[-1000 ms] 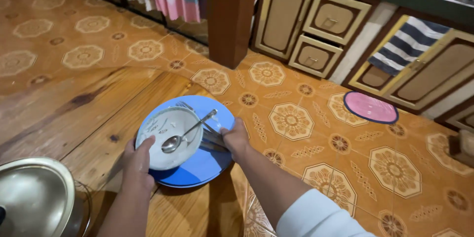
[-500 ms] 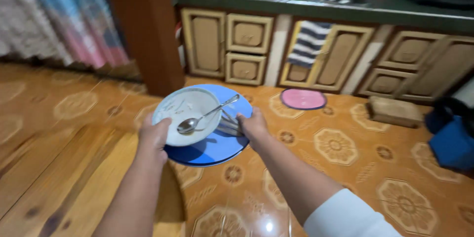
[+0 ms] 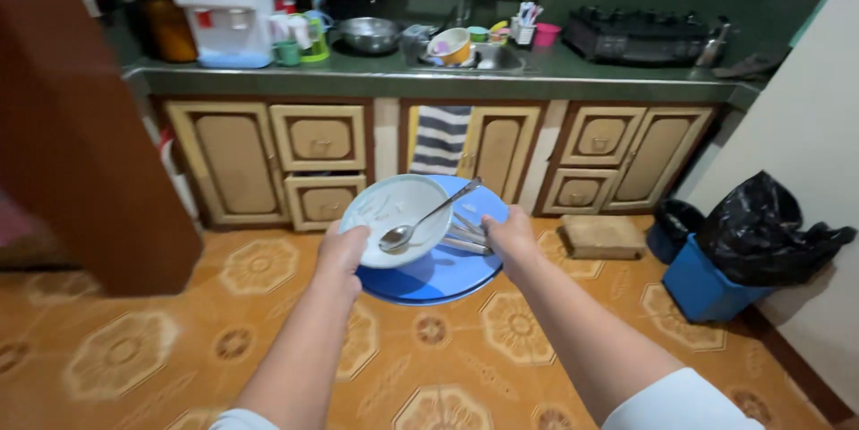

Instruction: Clearing dishes from a dining table and wiping the surface with a cloth

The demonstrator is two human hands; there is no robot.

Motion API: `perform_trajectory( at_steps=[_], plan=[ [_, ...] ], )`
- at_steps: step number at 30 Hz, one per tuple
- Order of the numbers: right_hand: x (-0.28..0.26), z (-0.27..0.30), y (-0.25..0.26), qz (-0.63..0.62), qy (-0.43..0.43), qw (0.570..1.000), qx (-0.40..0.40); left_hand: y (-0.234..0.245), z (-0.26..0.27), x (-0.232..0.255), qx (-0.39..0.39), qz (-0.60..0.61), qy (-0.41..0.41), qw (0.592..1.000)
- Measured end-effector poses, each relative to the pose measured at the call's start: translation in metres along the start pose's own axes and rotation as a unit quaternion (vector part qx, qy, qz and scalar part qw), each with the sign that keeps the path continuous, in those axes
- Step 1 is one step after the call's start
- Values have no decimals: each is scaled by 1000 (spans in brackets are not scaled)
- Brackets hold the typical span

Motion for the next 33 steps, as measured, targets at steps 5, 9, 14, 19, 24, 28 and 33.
perform_trajectory(
  at_steps=[5,9,14,19,24,28,33],
  plan=[
    [-7,-106,17,18,-31,999,28,-106,-64,32,-50,-19,-1,999],
    [-8,-199,-6,-13,-49,997,50,-167,-134,58,-73,-68,-7,995],
    [-20,-305,-54,-39,-54,995,78,-240,-250,77,-114,-71,-13,991],
    [-45,-413,-103,-57,-75,992,89,-295,-337,134,-149,-96,14,984],
    [-60,-523,-147,-11,-109,990,87,-369,-435,151,-165,-65,22,984],
    [-55,-629,-187,-23,-106,991,77,-415,-516,153,-154,-63,23,986],
    [-14,-808,-252,-108,-38,992,52,-490,-612,160,-151,-29,25,988]
  ],
)
Point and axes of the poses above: each hand's wrist, its own z-axis away from the middle knuckle, its own y-axis out of the back of the hand, x = y × z, the point moved 3 cm from there along -z, towards the middle knuckle, and after that the axes turned 1 degree about x, right-handed, at the moved point
